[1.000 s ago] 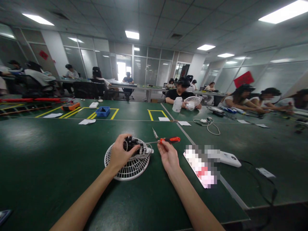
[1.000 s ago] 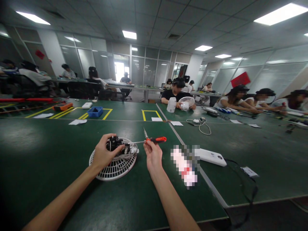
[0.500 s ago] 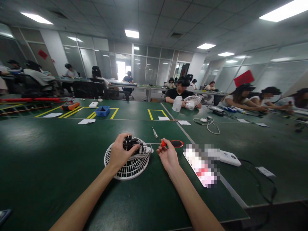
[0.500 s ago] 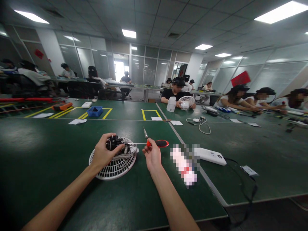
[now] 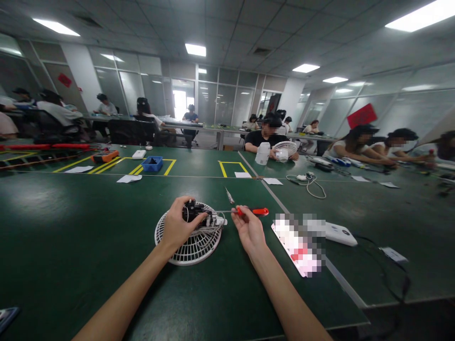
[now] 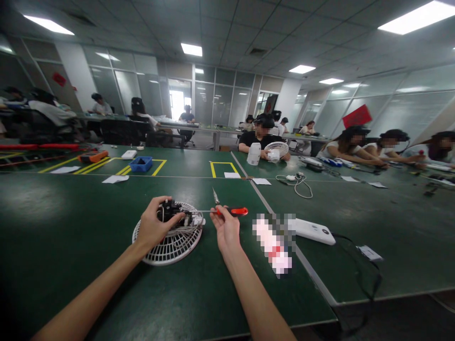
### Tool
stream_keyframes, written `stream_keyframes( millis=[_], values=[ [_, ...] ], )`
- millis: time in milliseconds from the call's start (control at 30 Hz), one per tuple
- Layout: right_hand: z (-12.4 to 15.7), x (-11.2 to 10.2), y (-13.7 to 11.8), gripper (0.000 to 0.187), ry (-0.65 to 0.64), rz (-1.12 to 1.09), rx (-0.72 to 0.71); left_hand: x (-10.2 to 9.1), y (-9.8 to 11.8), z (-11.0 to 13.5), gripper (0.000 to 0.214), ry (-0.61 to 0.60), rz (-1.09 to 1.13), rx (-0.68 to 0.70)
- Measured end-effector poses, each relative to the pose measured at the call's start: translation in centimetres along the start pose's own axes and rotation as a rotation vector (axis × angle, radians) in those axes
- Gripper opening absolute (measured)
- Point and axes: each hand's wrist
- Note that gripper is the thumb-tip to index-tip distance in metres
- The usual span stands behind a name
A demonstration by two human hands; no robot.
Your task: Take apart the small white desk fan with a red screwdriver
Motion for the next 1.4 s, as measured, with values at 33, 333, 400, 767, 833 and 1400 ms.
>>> stream_keyframes(
  millis=[33,333,400,767,833,1400],
  values=[
    [0.0,0.0,0.0,0.032,-0.005,0.004,0.007,0.0,0.0,0.0,0.046,0.000,-0.001,0.001],
    [-0.5,-0.4,1.1,0.047,0.000,0.122,-0.082,-0.1,0.1,0.0,0.046,-0.005,-0.001,0.001],
    [-0.6,-0.4,1.3,0.049,0.002,0.117,-0.107,-0.1,0.1,0.0,0.047,-0.008,-0.001,-0.005],
    [-0.4,-0.3,1.0,0.072,-0.013,0.048,-0.092,-0.1,0.1,0.0,0.046,0.001,0.010,-0.010],
    [-0.3,-0.2,0.9,0.073,-0.019,0.029,-0.081,-0.1,0.1,-0.1,0.046,0.004,0.014,-0.008],
    [-0.1,0.1,0.7,0.062,-0.027,0.032,-0.043,-0.1,0.1,0.0,0.045,0.005,0.002,-0.007]
  ],
)
Point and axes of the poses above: each hand's wrist, its own z-axis away from the middle knuckle, its own x-axis out of the palm, y = z × x, and after that the axes turned 6 degrees about z, right-handed
